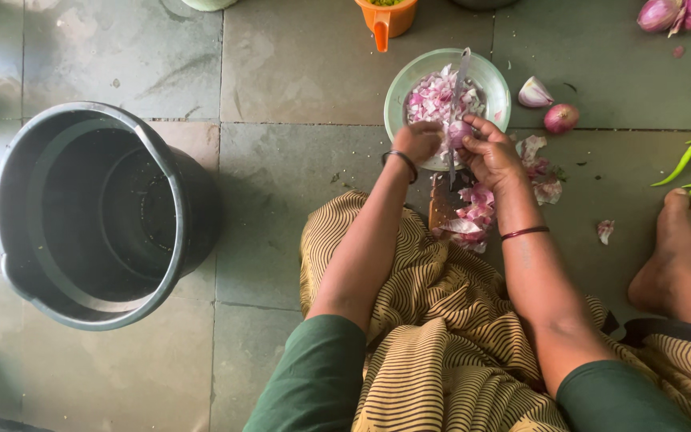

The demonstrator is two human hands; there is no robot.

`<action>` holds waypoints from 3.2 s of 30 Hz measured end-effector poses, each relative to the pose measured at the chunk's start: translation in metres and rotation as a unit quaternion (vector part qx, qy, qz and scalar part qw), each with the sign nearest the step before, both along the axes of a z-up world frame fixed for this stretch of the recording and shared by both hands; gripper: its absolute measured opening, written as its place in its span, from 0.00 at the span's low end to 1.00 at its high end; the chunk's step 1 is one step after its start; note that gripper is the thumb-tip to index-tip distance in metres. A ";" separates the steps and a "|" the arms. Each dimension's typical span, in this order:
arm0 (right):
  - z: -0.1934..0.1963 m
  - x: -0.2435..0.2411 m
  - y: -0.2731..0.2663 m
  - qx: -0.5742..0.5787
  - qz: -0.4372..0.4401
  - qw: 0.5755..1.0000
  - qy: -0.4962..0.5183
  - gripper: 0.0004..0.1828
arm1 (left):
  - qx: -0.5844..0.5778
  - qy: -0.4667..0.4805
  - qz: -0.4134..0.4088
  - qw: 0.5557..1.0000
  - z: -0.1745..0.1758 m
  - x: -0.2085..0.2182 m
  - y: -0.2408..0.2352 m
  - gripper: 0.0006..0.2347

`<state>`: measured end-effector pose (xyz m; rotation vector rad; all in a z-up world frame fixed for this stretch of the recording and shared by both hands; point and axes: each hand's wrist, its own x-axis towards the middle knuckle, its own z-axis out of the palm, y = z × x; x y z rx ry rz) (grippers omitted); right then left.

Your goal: The person sits on a tiled floor and uses a traditional blade tool to peel and chop red onions into small pieces. The chopped onions are collected in a bowl, and the peels are discarded on the floor.

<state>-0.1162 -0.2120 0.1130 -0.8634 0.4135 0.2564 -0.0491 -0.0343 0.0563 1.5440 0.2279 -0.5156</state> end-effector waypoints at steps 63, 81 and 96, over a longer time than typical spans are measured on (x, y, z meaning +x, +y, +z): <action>0.019 0.021 0.017 -0.213 -0.032 0.976 -0.018 0.23 | -0.048 -0.005 0.063 0.997 -0.009 0.014 -0.008 0.11; -0.014 0.053 0.016 -0.211 -0.040 0.975 -0.061 0.17 | -0.024 0.013 0.057 0.998 -0.044 0.029 -0.022 0.12; 0.010 0.008 0.021 -0.242 0.031 0.970 -0.005 0.15 | -0.188 0.148 0.023 0.971 -0.063 -0.001 -0.017 0.10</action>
